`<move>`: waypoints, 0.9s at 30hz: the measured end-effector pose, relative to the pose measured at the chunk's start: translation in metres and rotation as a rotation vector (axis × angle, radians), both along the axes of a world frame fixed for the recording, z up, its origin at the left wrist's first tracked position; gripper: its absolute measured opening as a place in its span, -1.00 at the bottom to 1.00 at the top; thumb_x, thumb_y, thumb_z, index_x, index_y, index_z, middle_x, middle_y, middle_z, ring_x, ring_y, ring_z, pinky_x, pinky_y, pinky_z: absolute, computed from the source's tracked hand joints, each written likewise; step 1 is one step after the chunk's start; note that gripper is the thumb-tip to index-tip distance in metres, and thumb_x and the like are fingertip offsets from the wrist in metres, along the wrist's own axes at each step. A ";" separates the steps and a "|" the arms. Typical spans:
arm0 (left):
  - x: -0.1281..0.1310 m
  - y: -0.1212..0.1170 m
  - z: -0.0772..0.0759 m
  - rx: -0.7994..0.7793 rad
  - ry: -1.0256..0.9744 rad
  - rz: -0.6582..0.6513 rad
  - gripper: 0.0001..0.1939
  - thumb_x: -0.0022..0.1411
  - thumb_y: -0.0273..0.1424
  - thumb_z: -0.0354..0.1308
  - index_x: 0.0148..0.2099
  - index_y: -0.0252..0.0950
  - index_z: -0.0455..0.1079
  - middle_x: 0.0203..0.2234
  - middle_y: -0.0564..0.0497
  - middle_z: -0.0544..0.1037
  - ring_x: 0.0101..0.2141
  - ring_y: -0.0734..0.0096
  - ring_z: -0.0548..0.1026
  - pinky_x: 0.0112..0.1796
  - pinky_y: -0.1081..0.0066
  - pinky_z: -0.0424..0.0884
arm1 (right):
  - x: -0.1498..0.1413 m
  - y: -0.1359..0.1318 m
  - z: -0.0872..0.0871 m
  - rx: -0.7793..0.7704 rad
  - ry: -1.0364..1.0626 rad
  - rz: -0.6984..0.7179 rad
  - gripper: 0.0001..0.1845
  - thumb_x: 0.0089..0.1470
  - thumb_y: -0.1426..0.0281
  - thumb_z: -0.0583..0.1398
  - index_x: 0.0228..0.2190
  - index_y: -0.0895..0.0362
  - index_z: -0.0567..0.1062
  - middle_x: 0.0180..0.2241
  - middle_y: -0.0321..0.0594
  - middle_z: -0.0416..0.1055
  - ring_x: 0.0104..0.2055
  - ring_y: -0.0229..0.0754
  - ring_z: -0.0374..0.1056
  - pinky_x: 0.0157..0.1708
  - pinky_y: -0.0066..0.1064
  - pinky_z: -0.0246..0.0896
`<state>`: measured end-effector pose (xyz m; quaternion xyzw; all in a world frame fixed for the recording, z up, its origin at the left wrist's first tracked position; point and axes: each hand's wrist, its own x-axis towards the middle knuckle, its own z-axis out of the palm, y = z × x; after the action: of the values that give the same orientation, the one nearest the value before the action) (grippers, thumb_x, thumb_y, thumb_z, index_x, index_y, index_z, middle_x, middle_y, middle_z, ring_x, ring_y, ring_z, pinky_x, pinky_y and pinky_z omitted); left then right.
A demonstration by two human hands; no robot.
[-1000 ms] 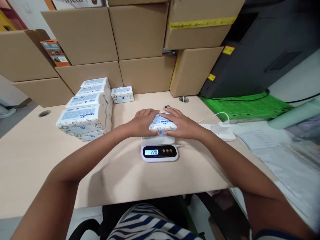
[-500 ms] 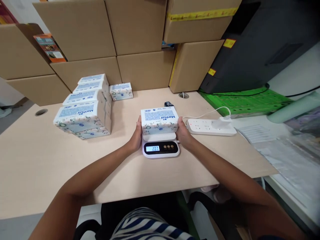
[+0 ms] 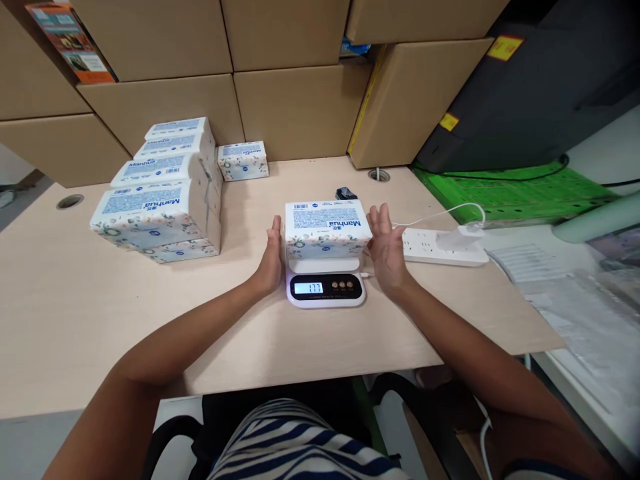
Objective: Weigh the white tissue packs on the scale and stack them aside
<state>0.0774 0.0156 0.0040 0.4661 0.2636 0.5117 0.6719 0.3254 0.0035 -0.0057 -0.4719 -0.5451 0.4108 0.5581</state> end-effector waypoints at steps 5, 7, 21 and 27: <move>-0.002 0.000 -0.005 -0.007 0.093 0.213 0.11 0.33 0.46 -0.16 0.68 0.02 -0.24 0.67 0.07 -0.20 0.63 -0.01 -0.25 0.57 -0.07 -0.14 | 0.014 0.006 -0.001 0.045 0.028 -0.137 0.24 0.00 -0.61 -0.30 0.57 -0.40 -0.17 0.65 -0.40 -0.16 0.70 0.08 -0.28 0.59 0.29 -0.21; -0.002 0.000 -0.004 -0.011 0.119 0.242 0.12 0.31 0.48 -0.16 0.67 -0.02 -0.19 0.68 0.05 -0.25 0.63 -0.02 -0.27 0.57 -0.02 -0.13 | 0.014 0.006 -0.001 0.036 0.047 -0.153 0.25 0.01 -0.61 -0.26 0.57 -0.36 -0.12 0.64 -0.34 -0.11 0.69 0.10 -0.24 0.58 0.28 -0.16; -0.003 0.000 -0.002 0.006 0.193 0.270 0.03 0.38 0.42 -0.21 0.66 -0.01 -0.12 0.67 0.12 -0.25 0.64 0.21 -0.27 0.58 0.13 -0.19 | 0.008 -0.001 0.008 -0.016 0.135 -0.170 0.25 0.01 -0.61 -0.13 0.55 -0.30 0.03 0.62 -0.24 -0.03 0.68 0.13 -0.16 0.57 0.29 -0.14; -0.002 0.002 -0.004 0.013 0.202 0.271 -0.05 0.43 0.37 -0.26 0.66 0.07 -0.14 0.67 0.20 -0.21 0.64 0.29 -0.26 0.58 0.15 -0.20 | 0.007 -0.002 0.010 -0.046 0.148 -0.197 0.24 -0.02 -0.62 -0.10 0.52 -0.31 0.10 0.61 -0.24 0.01 0.66 0.14 -0.11 0.56 0.31 -0.13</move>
<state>0.0750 0.0172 -0.0005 0.4795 0.3873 0.5498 0.5637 0.3321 0.0014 0.0045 -0.5042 -0.4437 0.4000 0.6236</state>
